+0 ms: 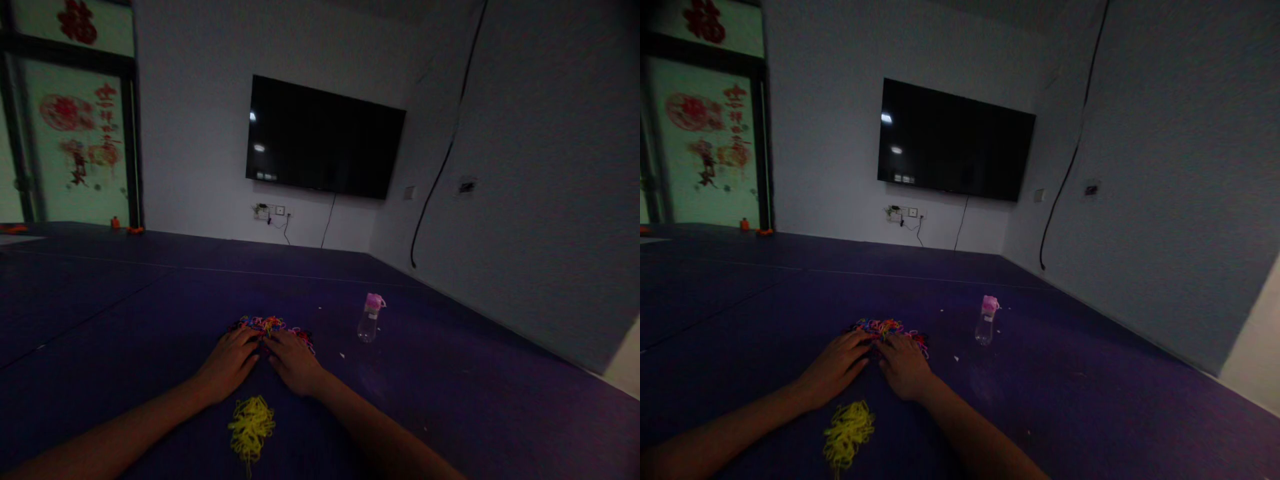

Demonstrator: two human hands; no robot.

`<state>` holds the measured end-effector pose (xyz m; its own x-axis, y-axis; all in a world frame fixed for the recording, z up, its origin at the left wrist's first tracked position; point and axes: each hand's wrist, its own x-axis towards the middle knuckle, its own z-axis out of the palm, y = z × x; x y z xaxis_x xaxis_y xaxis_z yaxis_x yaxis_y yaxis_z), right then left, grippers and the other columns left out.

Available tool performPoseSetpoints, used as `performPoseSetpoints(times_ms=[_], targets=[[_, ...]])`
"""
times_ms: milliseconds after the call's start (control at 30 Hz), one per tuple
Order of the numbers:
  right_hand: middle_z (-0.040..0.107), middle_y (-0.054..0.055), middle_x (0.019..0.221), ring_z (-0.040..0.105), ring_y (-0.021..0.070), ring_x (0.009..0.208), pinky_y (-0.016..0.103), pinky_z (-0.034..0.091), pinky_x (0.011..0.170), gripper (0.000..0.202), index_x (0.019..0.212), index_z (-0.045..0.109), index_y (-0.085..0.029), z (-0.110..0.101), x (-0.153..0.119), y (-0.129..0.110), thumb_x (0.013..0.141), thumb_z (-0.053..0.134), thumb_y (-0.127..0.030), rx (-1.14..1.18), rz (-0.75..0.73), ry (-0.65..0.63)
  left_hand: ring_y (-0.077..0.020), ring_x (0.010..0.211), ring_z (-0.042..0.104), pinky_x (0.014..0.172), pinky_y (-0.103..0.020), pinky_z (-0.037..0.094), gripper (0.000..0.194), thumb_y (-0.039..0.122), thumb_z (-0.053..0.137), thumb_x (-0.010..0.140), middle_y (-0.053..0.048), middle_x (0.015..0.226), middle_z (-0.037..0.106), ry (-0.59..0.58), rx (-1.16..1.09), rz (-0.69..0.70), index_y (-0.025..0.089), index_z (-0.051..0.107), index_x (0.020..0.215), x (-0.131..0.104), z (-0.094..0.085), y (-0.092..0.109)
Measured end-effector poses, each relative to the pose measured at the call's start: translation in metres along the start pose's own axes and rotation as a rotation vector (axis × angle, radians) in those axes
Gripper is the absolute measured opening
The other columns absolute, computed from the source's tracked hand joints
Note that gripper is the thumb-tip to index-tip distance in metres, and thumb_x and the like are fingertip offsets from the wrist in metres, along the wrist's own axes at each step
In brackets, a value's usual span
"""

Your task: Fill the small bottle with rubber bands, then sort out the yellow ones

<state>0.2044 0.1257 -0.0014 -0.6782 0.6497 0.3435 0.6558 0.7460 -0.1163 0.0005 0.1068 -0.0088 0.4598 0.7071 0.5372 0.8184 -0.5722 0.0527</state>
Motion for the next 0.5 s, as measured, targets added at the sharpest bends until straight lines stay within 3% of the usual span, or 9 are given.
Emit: performPoseSetpoints(times_ms=[133,333,500], targets=[[0.042,0.009,0.144,0.035,0.0268,0.133,0.048,0.029,0.109,0.044,0.138,0.042,-0.023,0.0018,0.0001,0.0015,0.095,0.039,-0.031,-0.015,0.019,-0.027,-0.0245,0.115,0.053,0.097,-0.043,0.042,0.03,0.027,0.043,0.09,-0.009,0.117,0.063,-0.041,-0.009,-0.027,0.018,0.063,0.111,0.0004,-0.0013,0.0019],[0.039,0.011,0.146,0.032,0.03,0.135,0.051,0.026,0.11,0.048,0.14,0.04,-0.016,0.0018,0.0014,0.0027,0.095,0.034,-0.035,0.001,0.055,-0.09,-0.0252,0.117,0.051,0.098,-0.043,0.041,0.034,0.031,0.042,0.09,-0.009,0.121,0.062,-0.059,0.004,-0.035,0.019,0.059,0.118,-0.0006,0.0026,-0.0011],[0.043,0.012,0.143,0.036,0.0286,0.133,0.05,0.027,0.109,0.046,0.137,0.043,-0.017,0.0036,0.003,0.004,0.094,0.036,-0.032,-0.008,0.028,-0.053,-0.0239,0.114,0.053,0.096,-0.041,0.041,0.031,0.027,0.044,0.089,-0.008,0.118,0.062,-0.049,-0.013,-0.027,0.019,0.06,0.114,-0.0005,0.0012,-0.0007]])
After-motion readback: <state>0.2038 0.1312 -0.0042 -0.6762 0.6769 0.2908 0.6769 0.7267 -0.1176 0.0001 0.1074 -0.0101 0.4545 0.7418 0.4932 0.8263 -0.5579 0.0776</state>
